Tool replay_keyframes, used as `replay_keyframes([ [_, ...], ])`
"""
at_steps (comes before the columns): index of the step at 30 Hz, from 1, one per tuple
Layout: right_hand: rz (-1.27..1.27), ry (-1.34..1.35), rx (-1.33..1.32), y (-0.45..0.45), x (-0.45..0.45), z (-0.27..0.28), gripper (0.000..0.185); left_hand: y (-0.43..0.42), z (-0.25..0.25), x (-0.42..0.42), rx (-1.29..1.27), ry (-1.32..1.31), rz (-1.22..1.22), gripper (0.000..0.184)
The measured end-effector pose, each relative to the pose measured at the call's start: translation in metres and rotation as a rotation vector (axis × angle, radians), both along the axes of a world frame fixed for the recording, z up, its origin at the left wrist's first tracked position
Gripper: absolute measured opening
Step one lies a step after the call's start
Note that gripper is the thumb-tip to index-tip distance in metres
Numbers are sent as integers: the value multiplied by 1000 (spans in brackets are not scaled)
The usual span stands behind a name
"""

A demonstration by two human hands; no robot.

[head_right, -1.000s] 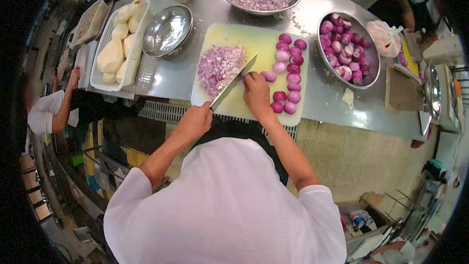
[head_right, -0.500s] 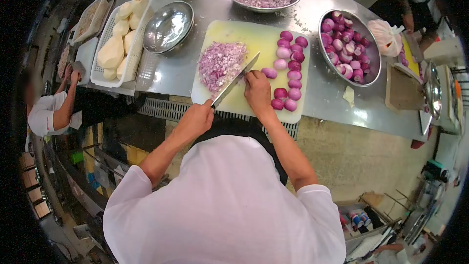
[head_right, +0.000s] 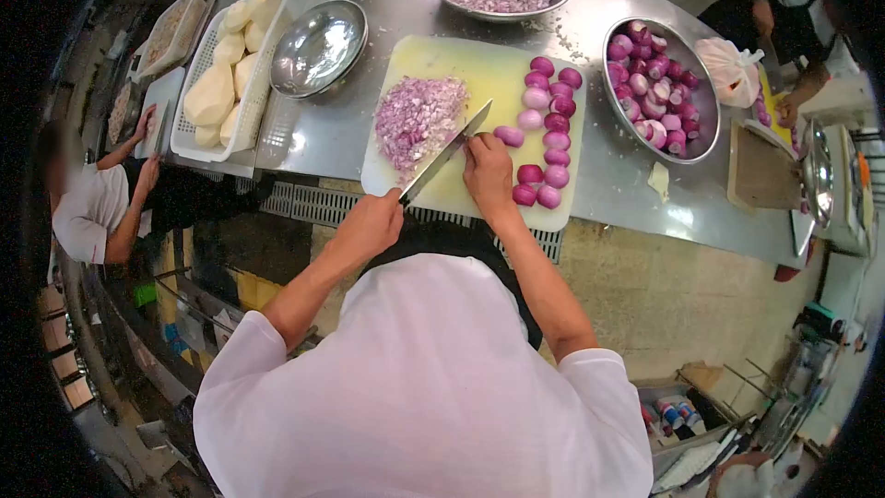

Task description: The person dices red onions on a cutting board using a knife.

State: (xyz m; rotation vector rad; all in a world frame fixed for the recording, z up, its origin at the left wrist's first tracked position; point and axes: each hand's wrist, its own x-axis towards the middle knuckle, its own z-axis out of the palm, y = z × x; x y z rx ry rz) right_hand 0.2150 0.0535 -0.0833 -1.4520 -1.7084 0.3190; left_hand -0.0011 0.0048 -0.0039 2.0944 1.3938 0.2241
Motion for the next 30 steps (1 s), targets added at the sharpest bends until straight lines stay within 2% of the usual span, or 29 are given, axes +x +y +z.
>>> replay_keyframes([
  [2,-4,9,20,2,-2,-2,12,-4,3,0,18,-61,21,11],
  [5,13,-5,5,2,-1,2,13,1,-24,-5,46,-15,0,11],
  [8,-9,-5,-7,-1,0,1,14,1,11,0,-21,-14,17,11],
  [11,-5,-16,14,0,-1,-1,13,0,-11,-4,63,-26,-25,9],
  [15,-12,-2,-20,-4,3,-2,15,4,-1,-1,-2,-44,31,9],
  [17,-32,-51,47,-2,2,-3,17,2,2,-1,56,-66,58,10],
  [20,-22,-50,-10,-3,2,3,21,8,-17,-8,72,5,77,16],
  [23,-33,42,-59,1,-1,2,19,5,14,2,10,-38,91,14],
  [26,-18,79,-69,6,-2,0,16,7,-15,-2,91,25,30,16],
  [30,1,109,-45,8,1,2,12,9,0,-1,64,2,30,16],
])
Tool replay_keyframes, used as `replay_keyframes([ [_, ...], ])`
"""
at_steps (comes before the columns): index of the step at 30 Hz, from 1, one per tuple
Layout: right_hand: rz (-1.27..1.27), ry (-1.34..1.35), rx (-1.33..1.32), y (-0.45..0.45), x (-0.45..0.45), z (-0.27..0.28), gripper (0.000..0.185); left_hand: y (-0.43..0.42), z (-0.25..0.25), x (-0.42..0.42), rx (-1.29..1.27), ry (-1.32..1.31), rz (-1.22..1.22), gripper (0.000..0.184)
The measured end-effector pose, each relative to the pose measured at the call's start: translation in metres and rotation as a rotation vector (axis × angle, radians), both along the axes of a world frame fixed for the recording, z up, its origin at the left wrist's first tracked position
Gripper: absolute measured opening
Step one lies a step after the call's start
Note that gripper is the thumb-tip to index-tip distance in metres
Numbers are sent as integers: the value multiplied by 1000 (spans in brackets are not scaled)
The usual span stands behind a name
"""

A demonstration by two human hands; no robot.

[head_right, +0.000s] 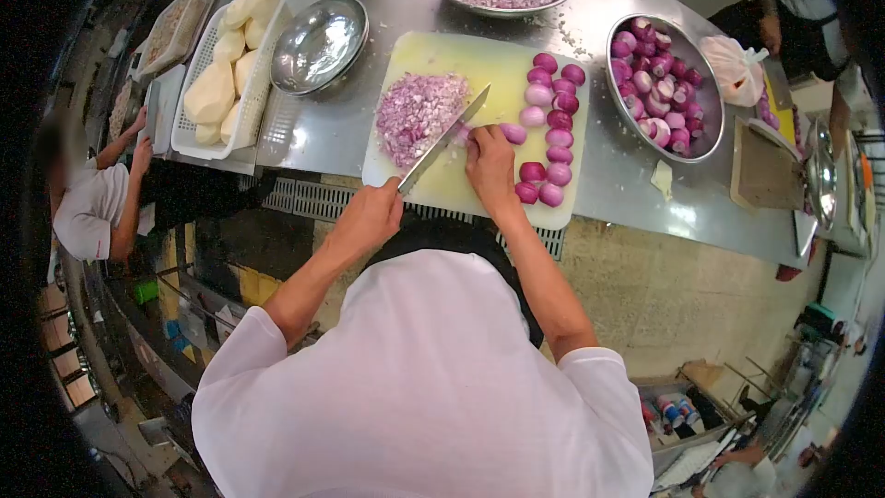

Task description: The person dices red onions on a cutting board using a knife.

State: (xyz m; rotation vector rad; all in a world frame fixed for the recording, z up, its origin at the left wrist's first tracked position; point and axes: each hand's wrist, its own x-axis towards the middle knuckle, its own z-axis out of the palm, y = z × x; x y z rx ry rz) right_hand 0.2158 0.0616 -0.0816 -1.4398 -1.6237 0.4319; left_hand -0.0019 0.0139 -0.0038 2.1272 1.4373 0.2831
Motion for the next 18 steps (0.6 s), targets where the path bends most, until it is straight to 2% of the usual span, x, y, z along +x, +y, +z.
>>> replay_keyframes([
  [2,-24,18,-14,4,-2,-3,12,-4,-5,-2,11,-22,2,20],
  [5,-14,2,31,6,-3,0,11,1,-16,-3,-4,19,-7,16],
  [8,-12,22,48,7,-1,-2,11,-2,20,4,-74,-31,38,15],
  [11,-12,32,-3,8,-3,-4,11,-2,-6,2,-73,22,-19,12],
  [14,-8,0,-16,8,-1,-7,12,0,8,4,-59,-13,21,9],
  [18,-20,29,-31,7,-3,-6,11,-7,-5,1,-29,-33,-6,9],
])
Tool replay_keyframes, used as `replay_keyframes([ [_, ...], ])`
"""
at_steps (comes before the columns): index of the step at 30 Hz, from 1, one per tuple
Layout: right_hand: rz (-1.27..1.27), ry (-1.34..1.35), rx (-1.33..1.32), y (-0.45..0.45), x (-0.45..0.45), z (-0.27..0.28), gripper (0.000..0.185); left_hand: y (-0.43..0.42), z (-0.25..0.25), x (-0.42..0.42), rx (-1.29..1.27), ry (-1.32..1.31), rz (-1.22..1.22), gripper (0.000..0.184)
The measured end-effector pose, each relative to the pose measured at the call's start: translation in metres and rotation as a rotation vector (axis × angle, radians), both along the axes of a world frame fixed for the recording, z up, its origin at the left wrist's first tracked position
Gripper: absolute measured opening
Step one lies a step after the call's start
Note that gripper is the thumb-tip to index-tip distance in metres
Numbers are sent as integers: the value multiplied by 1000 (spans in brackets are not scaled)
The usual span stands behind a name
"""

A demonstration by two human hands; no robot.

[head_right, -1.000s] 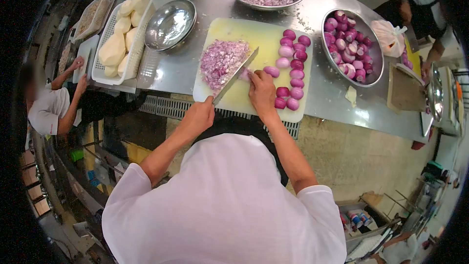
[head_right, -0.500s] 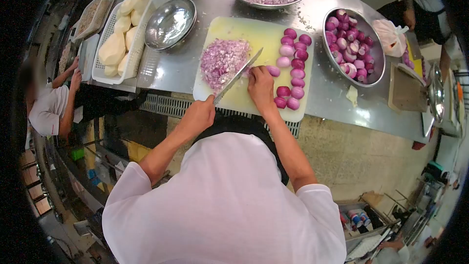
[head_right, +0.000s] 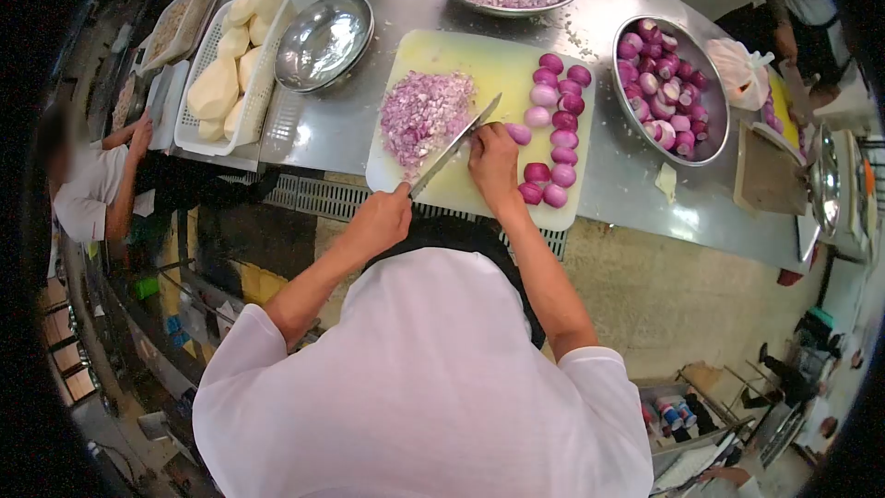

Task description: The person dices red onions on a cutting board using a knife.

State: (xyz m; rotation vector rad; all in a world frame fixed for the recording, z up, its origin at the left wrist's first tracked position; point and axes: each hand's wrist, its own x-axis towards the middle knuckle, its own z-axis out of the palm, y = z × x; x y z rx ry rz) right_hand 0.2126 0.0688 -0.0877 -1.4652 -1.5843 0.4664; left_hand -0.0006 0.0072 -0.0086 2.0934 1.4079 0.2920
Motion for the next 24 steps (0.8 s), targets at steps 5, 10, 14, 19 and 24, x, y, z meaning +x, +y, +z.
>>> replay_keyframes([
  [5,2,-22,35,0,1,3,9,1,21,5,-50,11,29,9],
  [10,39,1,24,0,2,-1,11,4,5,-3,-10,-6,8,9],
  [14,57,-98,104,1,7,0,12,-2,8,-2,-7,-13,70,10],
  [19,67,-132,14,0,6,3,12,-2,12,0,-11,9,98,10],
  [24,48,-170,-66,-3,1,1,9,-6,-8,-4,-27,4,61,8],
])
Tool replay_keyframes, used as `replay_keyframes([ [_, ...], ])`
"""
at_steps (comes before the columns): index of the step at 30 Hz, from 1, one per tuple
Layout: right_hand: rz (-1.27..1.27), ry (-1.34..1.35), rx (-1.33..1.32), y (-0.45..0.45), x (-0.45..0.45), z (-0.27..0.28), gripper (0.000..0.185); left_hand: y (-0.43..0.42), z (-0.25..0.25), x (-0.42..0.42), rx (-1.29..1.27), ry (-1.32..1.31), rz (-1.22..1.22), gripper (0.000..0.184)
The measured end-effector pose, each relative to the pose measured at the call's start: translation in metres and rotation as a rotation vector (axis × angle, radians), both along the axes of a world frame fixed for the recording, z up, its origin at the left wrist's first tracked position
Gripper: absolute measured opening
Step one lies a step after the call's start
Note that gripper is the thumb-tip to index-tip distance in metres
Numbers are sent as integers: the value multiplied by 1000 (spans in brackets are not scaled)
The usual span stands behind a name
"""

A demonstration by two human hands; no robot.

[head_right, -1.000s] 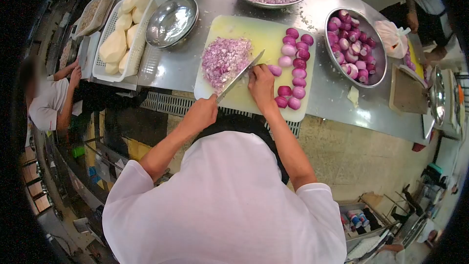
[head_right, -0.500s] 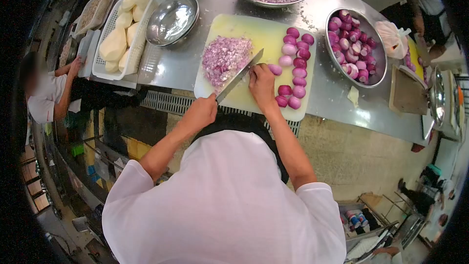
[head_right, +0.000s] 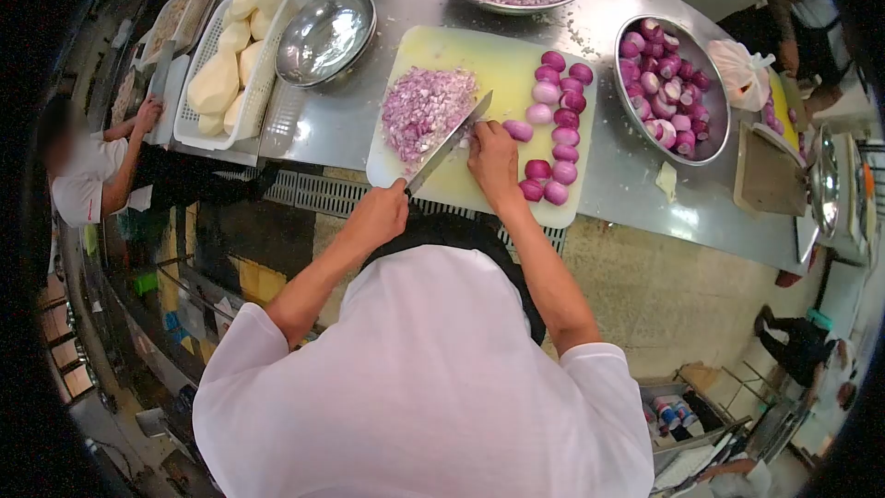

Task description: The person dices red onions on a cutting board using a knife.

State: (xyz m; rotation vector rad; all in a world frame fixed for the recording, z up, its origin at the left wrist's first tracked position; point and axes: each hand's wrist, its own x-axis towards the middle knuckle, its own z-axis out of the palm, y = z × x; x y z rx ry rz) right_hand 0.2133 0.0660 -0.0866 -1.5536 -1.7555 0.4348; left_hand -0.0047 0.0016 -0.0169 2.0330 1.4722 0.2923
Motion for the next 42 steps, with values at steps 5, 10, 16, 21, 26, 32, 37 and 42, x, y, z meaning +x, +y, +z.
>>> replay_keyframes([
  [5,7,37,50,-1,2,0,10,-3,15,3,9,-18,-14,8],
  [10,-12,36,43,-5,4,4,11,1,17,5,-9,-27,-34,7],
  [16,-10,61,57,-5,3,1,10,10,7,13,29,-65,-44,7],
  [21,-4,66,32,-7,1,1,8,27,-11,30,64,-84,-7,8],
  [26,-20,59,54,-8,5,2,8,36,7,44,73,-87,-6,11],
  [32,-20,59,76,-8,8,0,7,47,14,58,-49,-121,28,13],
  [37,-2,82,73,-7,10,-5,8,48,-7,67,13,-99,24,14],
  [42,-8,79,66,-5,18,-1,9,50,11,67,-127,-105,61,18],
])
